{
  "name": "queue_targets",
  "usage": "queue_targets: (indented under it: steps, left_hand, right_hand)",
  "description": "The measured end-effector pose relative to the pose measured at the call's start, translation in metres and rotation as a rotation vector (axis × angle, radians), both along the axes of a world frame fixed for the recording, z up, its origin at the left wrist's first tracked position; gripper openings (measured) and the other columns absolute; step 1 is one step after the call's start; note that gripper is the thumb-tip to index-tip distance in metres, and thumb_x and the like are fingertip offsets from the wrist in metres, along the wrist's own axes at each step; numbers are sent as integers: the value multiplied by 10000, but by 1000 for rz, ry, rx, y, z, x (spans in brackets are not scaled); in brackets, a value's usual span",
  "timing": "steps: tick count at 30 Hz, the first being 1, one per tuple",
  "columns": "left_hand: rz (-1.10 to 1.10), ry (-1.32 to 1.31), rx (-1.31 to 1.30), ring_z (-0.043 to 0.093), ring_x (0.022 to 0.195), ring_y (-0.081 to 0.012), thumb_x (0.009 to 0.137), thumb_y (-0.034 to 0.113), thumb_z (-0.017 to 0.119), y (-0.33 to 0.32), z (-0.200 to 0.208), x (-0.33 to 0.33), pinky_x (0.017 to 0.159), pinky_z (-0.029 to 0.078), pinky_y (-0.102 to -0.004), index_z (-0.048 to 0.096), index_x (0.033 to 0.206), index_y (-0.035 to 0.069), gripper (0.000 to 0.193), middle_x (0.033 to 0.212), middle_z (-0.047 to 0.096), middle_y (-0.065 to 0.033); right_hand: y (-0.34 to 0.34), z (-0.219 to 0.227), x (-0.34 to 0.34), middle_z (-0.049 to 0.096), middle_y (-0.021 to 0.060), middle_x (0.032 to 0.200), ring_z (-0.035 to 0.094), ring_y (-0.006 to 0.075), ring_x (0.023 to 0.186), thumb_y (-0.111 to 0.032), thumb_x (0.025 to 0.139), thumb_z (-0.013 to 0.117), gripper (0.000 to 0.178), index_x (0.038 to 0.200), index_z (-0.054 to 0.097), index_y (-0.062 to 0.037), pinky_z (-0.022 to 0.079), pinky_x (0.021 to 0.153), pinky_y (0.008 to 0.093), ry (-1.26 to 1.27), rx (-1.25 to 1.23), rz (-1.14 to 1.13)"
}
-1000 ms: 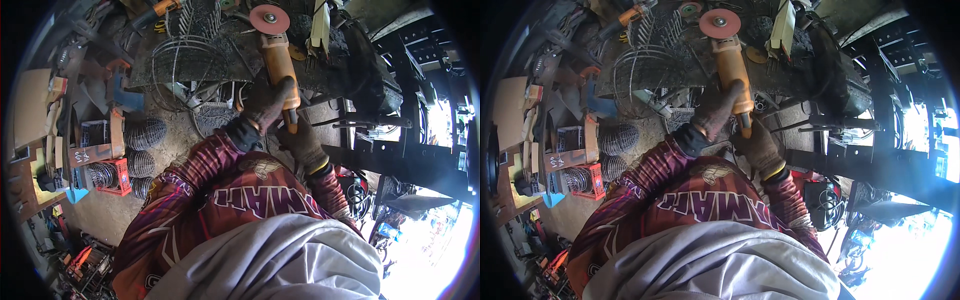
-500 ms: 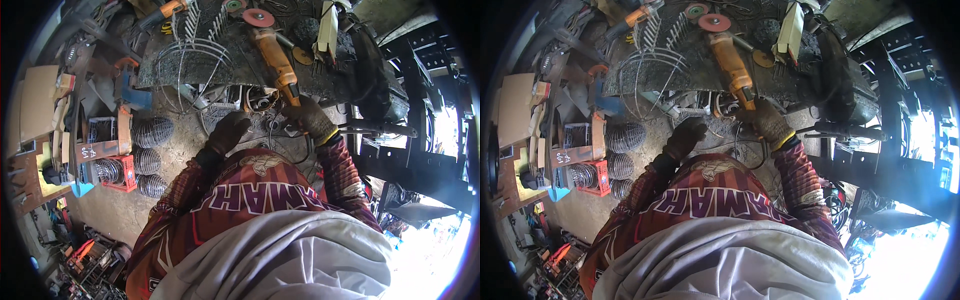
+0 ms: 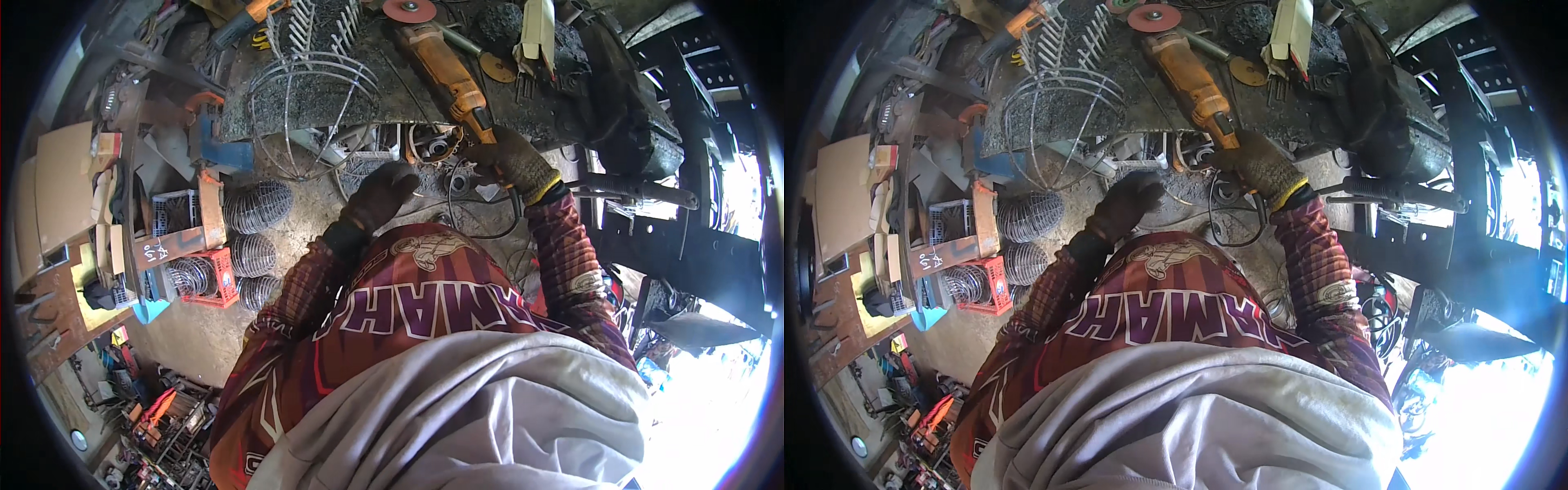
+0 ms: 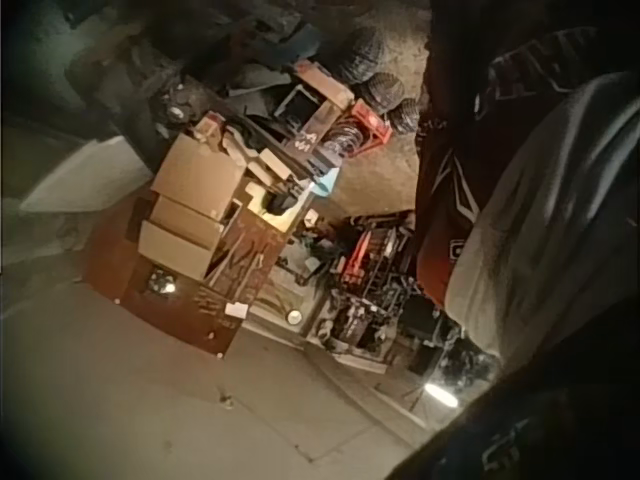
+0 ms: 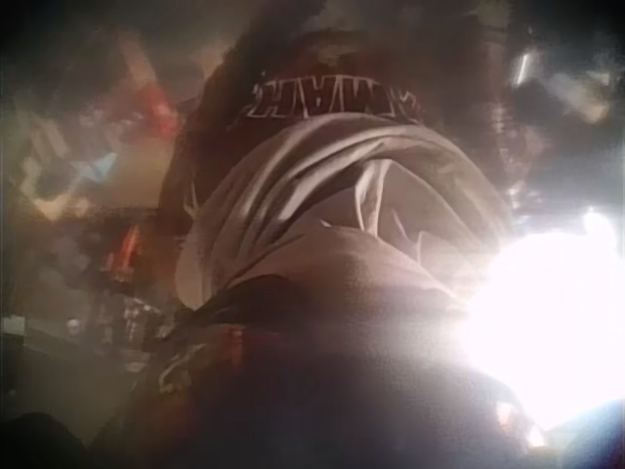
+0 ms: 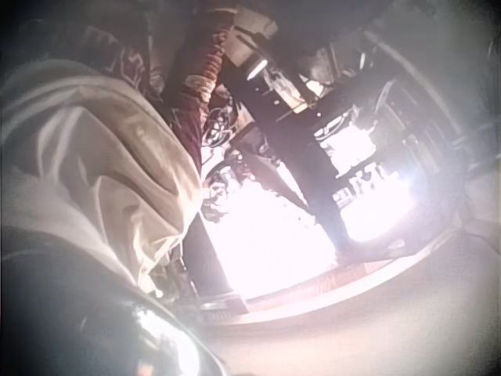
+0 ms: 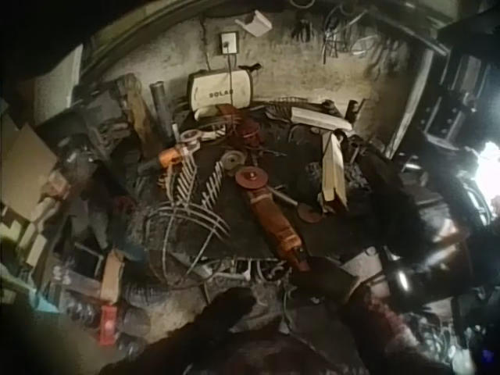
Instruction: The person uses a welding tool to join pieces of a metal wire frame, then uses a handheld grinder to smooth a metal rod.
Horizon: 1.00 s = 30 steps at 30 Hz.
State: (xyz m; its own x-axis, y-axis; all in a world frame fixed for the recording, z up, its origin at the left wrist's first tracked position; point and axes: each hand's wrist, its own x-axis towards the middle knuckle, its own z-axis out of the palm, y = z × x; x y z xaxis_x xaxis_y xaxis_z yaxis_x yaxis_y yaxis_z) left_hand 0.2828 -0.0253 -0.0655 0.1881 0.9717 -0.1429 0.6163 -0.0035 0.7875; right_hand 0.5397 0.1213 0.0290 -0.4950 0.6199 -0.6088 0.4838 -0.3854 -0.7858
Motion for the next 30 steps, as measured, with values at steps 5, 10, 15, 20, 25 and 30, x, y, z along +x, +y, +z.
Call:
queue_targets:
  steps: [5, 10, 15, 20, 25, 30]
  left_hand:
    - [-111, 92, 314, 664, 1017, -301, 987, 173, 582, 56, 24, 20, 888, 524, -422, 623, 1141, 24, 218, 1045, 671, -138]
    - [409, -1195, -524, 681, 997, -186, 1086, 332, 511, 88, 32, 49, 844, 602, -358, 592, 1305, 88, 338, 1048, 677, -42]
    - [493, -1370, -654, 697, 985, -199, 1081, 330, 523, 98, 31, 51, 826, 611, -363, 549, 1378, 93, 382, 1049, 685, -58]
    - [-54, 185, 188, 704, 985, -228, 1049, 295, 574, 88, 36, 49, 825, 592, -369, 542, 1364, 53, 399, 1105, 701, -95]
    - [7, -362, 34, 691, 1011, -193, 1058, 319, 552, 58, 35, 32, 861, 580, -373, 586, 1297, 15, 388, 1131, 687, -86]
    - [319, -1007, -612, 698, 981, -215, 1087, 370, 462, 9, 37, 11, 903, 561, -348, 636, 1258, -9, 451, 1085, 720, -122]
  right_hand:
    - [-5, 10, -3, 643, 24, 668, 604, 111, 559, -306, 833, 787, 359, 980, 684, 5, 458, 510, 281, -25, 61, -45]
    - [-4, 4, -9, 688, 86, 760, 659, 144, 645, -403, 837, 786, 523, 1071, 687, 53, 523, 578, 313, -290, 230, -3]
    - [-15, 22, -9, 724, 137, 827, 712, 242, 738, -433, 845, 771, 570, 1140, 683, 47, 557, 710, 385, -470, 407, 21]
    - [-46, 50, 2, 728, 240, 1096, 704, 411, 1032, -541, 825, 749, 712, 1341, 620, -68, 544, 890, 450, -316, 656, -55]
    - [-75, 54, 6, 692, 224, 1172, 679, 410, 1080, -459, 856, 755, 680, 1406, 562, -108, 556, 896, 454, -479, 910, -283]
    - [-108, 32, 22, 698, 170, 1156, 698, 318, 1057, -240, 852, 809, 577, 1337, 584, -23, 569, 870, 406, -166, 1172, -538]
